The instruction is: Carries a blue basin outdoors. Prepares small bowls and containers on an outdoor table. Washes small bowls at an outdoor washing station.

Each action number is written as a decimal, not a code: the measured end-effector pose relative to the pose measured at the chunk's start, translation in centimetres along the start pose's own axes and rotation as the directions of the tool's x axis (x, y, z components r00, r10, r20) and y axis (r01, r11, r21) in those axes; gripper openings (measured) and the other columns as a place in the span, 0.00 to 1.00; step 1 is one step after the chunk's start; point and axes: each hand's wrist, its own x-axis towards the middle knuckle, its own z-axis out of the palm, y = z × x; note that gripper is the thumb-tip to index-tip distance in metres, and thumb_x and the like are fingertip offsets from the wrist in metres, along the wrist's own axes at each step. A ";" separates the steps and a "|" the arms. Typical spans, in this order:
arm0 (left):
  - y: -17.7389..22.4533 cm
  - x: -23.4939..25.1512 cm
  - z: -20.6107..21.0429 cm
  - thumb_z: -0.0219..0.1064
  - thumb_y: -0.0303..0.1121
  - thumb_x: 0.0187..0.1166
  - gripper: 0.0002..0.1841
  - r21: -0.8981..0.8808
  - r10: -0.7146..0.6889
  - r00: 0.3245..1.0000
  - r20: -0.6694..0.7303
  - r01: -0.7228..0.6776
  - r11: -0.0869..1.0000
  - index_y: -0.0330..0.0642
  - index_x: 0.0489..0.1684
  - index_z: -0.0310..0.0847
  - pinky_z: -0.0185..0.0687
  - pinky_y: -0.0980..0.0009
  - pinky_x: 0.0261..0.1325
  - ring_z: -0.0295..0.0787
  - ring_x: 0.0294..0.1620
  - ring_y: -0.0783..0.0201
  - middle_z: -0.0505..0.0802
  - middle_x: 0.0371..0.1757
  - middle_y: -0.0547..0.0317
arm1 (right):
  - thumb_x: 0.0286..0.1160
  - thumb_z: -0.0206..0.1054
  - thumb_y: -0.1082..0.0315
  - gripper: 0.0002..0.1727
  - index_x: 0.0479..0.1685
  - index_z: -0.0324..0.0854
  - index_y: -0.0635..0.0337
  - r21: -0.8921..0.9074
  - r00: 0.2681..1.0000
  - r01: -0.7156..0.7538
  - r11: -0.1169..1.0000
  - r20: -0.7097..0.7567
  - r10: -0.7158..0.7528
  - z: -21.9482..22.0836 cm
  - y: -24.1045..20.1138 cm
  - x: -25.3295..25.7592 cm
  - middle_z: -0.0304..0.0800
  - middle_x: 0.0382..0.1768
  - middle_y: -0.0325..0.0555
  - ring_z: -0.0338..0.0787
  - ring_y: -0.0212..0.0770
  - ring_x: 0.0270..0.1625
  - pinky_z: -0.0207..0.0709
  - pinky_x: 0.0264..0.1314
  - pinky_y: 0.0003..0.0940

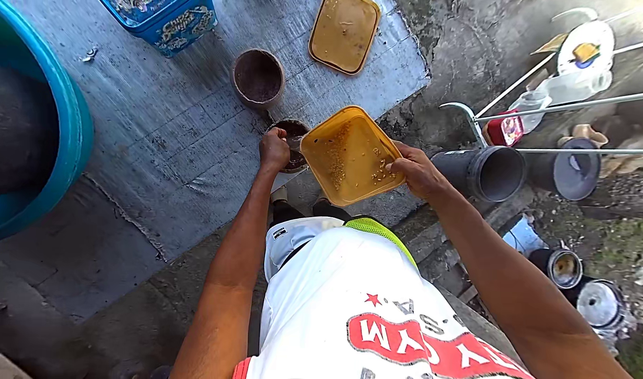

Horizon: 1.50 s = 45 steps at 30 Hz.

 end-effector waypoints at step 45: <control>5.6 9.3 -10.6 0.55 0.25 0.85 0.14 -0.037 0.183 0.983 0.016 -0.183 0.982 0.31 0.60 0.83 0.86 0.52 0.59 0.91 0.52 0.51 0.90 0.55 0.39 | 0.81 0.53 0.61 0.20 0.68 0.79 0.52 -0.028 0.973 -0.134 0.991 -0.194 0.126 6.3 -16.0 8.8 0.92 0.47 0.55 0.95 0.52 0.36 0.86 0.23 0.47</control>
